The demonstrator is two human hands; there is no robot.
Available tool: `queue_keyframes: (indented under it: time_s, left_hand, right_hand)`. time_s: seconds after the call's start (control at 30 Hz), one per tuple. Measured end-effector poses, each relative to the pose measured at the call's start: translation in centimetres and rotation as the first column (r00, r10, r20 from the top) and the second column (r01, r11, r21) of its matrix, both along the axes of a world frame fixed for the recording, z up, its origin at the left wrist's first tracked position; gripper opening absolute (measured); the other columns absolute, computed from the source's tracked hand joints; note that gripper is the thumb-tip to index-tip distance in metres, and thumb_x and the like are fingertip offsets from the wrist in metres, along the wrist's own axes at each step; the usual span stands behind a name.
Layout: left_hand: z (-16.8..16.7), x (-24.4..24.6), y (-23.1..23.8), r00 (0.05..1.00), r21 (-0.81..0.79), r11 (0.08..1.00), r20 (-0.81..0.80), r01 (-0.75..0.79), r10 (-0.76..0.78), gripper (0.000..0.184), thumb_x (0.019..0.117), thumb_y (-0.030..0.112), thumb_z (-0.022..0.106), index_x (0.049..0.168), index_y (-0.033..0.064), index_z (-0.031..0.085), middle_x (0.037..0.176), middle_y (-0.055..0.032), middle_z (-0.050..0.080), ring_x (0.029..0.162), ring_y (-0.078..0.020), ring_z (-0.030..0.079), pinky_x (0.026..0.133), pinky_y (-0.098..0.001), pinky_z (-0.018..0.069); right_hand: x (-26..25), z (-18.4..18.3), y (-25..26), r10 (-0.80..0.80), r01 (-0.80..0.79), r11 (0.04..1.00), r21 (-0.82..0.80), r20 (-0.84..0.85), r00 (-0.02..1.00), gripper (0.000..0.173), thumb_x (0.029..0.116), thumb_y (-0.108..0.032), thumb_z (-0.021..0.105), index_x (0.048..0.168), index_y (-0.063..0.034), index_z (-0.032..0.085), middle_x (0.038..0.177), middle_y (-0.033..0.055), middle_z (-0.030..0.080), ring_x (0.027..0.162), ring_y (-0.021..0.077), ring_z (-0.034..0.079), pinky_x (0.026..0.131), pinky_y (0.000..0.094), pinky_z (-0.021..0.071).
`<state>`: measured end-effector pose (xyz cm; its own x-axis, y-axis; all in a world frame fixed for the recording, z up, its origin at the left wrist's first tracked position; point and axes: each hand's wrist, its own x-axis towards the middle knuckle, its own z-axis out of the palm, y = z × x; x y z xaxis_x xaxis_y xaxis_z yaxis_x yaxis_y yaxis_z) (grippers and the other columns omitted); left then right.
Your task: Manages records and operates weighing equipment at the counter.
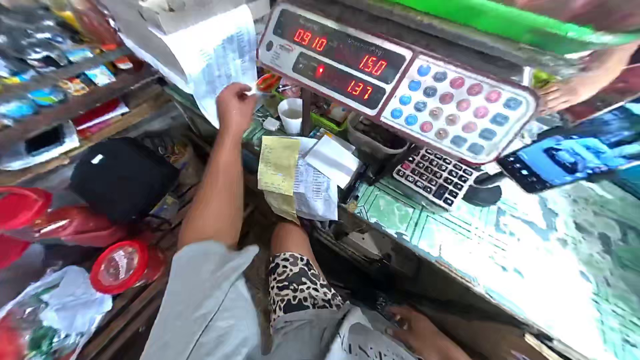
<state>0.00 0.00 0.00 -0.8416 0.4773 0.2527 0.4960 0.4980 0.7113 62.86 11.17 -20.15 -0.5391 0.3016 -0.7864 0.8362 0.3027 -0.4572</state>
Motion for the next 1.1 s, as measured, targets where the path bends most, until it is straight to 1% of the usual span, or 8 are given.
queue_keyframes:
  time_s: [0.13, 0.27, 0.4, 0.53, 0.7, 0.83, 0.93, 1.1]
  left_hand:
    - [0.6, -2.3, 9.9, 1.0, -0.226, 0.974, 0.009, -0.004, 0.007, 0.065, 0.0866, 0.036, 0.078, 0.136, -0.0014, 0.058, 0.134, -0.0266, 0.061, 0.128, -0.0431, 0.058, 0.105, -0.0652, 0.0455]
    - [-0.2, -2.7, 12.1, 0.997, -0.464, 0.885, -0.079, -0.029, -0.009, 0.079, 0.0843, 0.042, 0.08, 0.143, -0.0037, 0.052, 0.142, -0.0312, 0.054, 0.133, -0.0502, 0.051, 0.104, -0.071, 0.0417]
    - [-1.3, -5.4, 10.3, 0.977, -0.348, 0.934, -0.16, 0.076, -0.139, 0.064, 0.0868, 0.03, 0.079, 0.137, -0.0016, 0.058, 0.137, -0.03, 0.059, 0.131, -0.0495, 0.053, 0.105, -0.0722, 0.0402]
    - [0.0, -5.0, 6.8, 0.991, -0.051, 0.994, -0.088, 0.101, -0.105, 0.044, 0.0867, 0.022, 0.078, 0.122, -0.0026, 0.067, 0.121, -0.0292, 0.068, 0.117, -0.048, 0.063, 0.1, -0.0724, 0.0451]
    - [1.4, 9.0, -3.8, 0.999, 0.232, 0.972, -0.035, -0.02, 0.029, 0.031, 0.0984, 0.018, 0.064, 0.12, -0.0042, 0.065, 0.114, -0.0235, 0.067, 0.101, -0.0325, 0.066, 0.091, -0.0529, 0.0541]
    - [-4.6, 23.7, -8.2, 0.994, 0.502, 0.859, 0.003, 0.097, -0.114, 0.021, 0.0923, 0.005, 0.067, 0.11, -0.007, 0.066, 0.098, -0.012, 0.072, 0.083, -0.0143, 0.07, 0.074, -0.033, 0.0608]
    - [-6.4, 33.1, -7.4, 0.939, 0.547, 0.791, 0.03, 0.272, -0.344, 0.016, 0.0859, 0.002, 0.071, 0.101, -0.0038, 0.072, 0.1, -0.008, 0.072, 0.09, -0.011, 0.07, 0.078, -0.0271, 0.0617]
    - [-5.4, 36.6, -4.0, 0.786, 0.588, 0.618, -0.051, 0.522, -0.616, 0.019, 0.0908, 0.017, 0.075, 0.105, 0.0052, 0.075, 0.104, -0.0039, 0.073, 0.094, -0.0131, 0.071, 0.082, -0.0289, 0.0623]
  right_hand:
    - [-0.5, 5.9, -1.0, -0.186, 0.163, 0.976, -0.142, -0.163, 0.969, 0.045, 0.0959, -0.032, 0.071, 0.136, -0.012, 0.065, 0.132, 0.0145, 0.065, 0.112, 0.0274, 0.068, 0.097, 0.05, 0.0573]
    - [0.8, 8.7, -4.9, -0.213, 0.142, 0.957, -0.253, -0.283, 0.935, 0.038, 0.1082, -0.027, 0.047, 0.128, -0.0029, 0.069, 0.119, 0.0126, 0.072, 0.111, 0.017, 0.068, 0.103, 0.0428, 0.0511]
    - [1.7, 8.4, -4.6, -0.34, 0.263, 0.941, -0.215, -0.591, 0.732, 0.018, 0.0985, -0.016, 0.061, 0.101, -0.0058, 0.076, 0.109, 0.0062, 0.075, 0.1, 0.0174, 0.071, 0.091, 0.0391, 0.059]
    - [-1.3, 12.0, -1.7, -0.159, 0.282, 0.958, 0.054, -0.717, 0.678, 0.011, 0.0934, -0.017, 0.067, 0.095, -0.009, 0.074, 0.114, 0.0043, 0.071, 0.106, 0.0152, 0.068, 0.092, 0.0368, 0.0587]
    - [-6.7, 15.5, -0.7, 0.097, 0.339, 0.877, 0.341, -0.815, 0.571, 0.009, 0.0906, -0.02, 0.071, 0.092, -0.0129, 0.076, 0.105, 0.0015, 0.069, 0.103, 0.0092, 0.064, 0.091, 0.0293, 0.0553]
    - [-12.0, 16.2, -1.1, 0.287, 0.279, 0.837, 0.471, -0.811, 0.509, 0.037, 0.0982, -0.019, 0.065, 0.134, -0.0092, 0.066, 0.109, 0.0055, 0.074, 0.101, 0.0148, 0.07, 0.094, 0.037, 0.0588]
    - [-15.3, 16.5, -2.5, 0.396, 0.148, 0.827, 0.543, -0.748, 0.533, 0.06, 0.096, -0.021, 0.069, 0.152, -0.0108, 0.049, 0.127, 0.0114, 0.069, 0.11, 0.0244, 0.069, 0.097, 0.0465, 0.0572]
    - [-15.3, 16.8, -0.8, 0.303, 0.326, 0.812, 0.484, -0.827, 0.474, 0.054, 0.0858, -0.022, 0.078, 0.136, -0.0097, 0.062, 0.113, 0.0125, 0.07, 0.101, 0.0263, 0.069, 0.088, 0.0478, 0.0587]
